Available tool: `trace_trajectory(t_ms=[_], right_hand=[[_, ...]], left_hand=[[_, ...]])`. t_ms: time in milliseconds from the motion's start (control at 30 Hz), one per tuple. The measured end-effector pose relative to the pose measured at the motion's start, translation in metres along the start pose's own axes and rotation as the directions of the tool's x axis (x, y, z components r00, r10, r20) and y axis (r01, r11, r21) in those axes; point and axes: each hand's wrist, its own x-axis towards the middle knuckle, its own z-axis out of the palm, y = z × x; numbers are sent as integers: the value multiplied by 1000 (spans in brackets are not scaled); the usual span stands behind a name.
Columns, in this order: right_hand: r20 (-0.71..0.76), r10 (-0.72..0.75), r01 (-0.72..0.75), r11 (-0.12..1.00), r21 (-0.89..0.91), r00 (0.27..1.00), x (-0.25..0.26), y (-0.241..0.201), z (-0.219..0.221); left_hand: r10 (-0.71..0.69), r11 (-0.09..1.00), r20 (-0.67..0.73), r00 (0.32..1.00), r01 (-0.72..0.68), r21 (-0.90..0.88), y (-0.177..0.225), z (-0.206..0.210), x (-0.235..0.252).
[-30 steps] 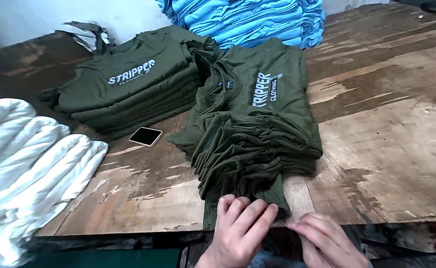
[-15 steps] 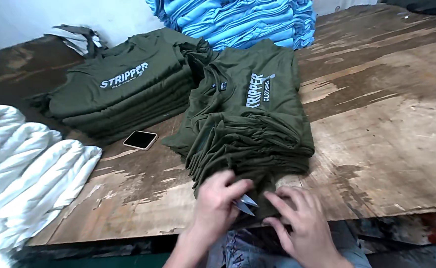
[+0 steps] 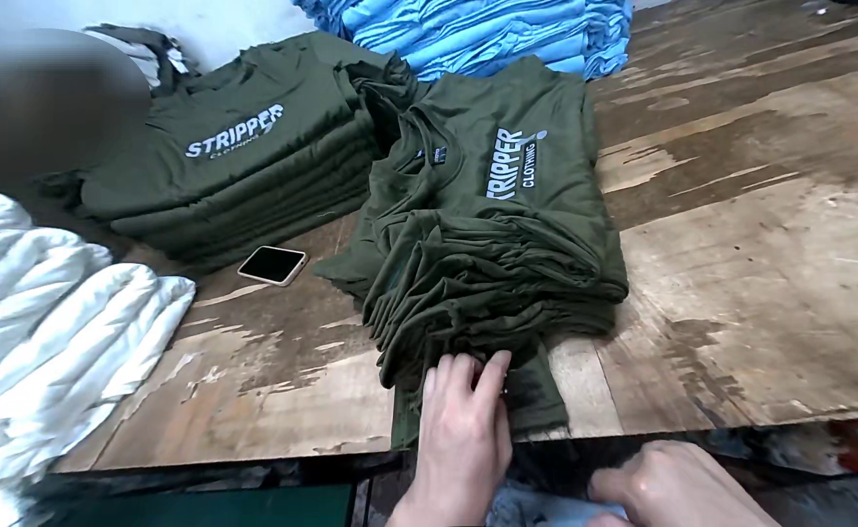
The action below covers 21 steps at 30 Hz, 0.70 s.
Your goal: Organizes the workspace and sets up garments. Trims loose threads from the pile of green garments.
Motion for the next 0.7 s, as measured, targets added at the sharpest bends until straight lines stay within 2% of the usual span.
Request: trace_trajectory(t_ms=[33,100,133,200,267,400,500,600,700], right_hand=[[-181,30,-32,999,-8,983,3,-2,7],[-511,79,-109,994,-28,856,15,-3,23],[-611,79,-136,990,-47,788,22,-1,32],[-692,48,-159,983,-96,720,35,7,48],[-721,32,-129,988,-80,692,38,12,55],[-744,122,-44,991,124,657,32,11,58],[-756,81,33,990,134,649,31,14,61],[-708,-60,101,995,16,704,28,19,61],[-532,-197,157,980,-120,824,21,24,54]], left_hand=[[-4,1000,19,1000,4,-24,3,-1,-4],[9,998,19,1000,-7,-66,5,-2,-11],[30,996,6,1000,-29,-83,5,-2,-15],[79,993,-12,997,-80,-92,4,0,-22],[106,991,-25,994,-108,-80,5,3,-26],[121,991,-33,992,-123,-58,6,5,-26],[137,988,-35,990,-139,-69,7,9,-24],[125,987,-33,992,-128,-99,5,8,-24],[110,984,8,994,-108,-141,0,5,-27]])
